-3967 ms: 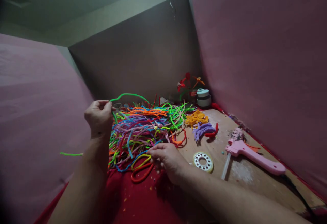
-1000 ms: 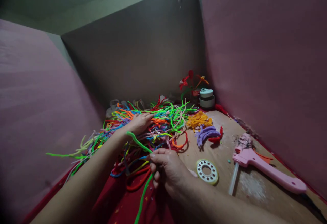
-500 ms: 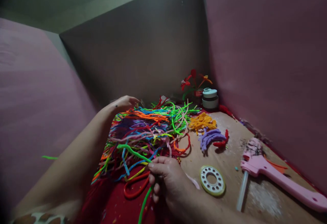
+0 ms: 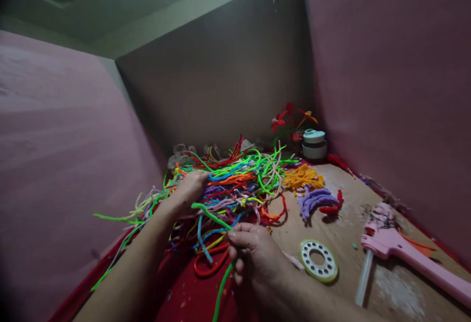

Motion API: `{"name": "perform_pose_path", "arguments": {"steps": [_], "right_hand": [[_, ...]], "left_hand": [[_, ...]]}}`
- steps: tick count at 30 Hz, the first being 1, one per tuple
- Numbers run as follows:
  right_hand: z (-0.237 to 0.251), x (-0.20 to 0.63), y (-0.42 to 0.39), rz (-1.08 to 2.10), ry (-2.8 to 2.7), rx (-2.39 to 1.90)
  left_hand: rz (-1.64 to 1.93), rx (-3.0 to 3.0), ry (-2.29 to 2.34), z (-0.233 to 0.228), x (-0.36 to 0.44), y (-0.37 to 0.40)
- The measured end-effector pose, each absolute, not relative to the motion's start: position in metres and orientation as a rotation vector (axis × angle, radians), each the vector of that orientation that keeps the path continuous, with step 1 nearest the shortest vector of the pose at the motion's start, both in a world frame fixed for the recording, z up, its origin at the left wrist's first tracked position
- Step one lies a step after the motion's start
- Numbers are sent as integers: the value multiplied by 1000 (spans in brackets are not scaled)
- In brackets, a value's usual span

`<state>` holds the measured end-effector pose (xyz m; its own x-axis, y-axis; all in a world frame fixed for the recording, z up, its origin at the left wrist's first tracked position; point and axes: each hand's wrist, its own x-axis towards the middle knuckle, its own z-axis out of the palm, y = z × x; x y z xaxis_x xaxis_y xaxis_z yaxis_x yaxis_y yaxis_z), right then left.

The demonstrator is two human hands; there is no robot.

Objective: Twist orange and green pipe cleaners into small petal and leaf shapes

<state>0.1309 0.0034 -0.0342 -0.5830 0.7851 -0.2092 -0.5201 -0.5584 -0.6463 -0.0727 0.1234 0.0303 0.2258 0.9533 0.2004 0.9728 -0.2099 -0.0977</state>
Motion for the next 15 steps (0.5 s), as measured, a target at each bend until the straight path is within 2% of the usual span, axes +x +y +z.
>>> {"name": "perform_pose_path", "arguments": {"steps": [6,15], "right_hand": [[-29,131,2,2153,-688,-704],[-31,131,2,2144,-696,-720]], "left_hand": [[-247,-2207,-2005,40,-75,131],[-448,-1935,-2602,59,-91,203]]}}
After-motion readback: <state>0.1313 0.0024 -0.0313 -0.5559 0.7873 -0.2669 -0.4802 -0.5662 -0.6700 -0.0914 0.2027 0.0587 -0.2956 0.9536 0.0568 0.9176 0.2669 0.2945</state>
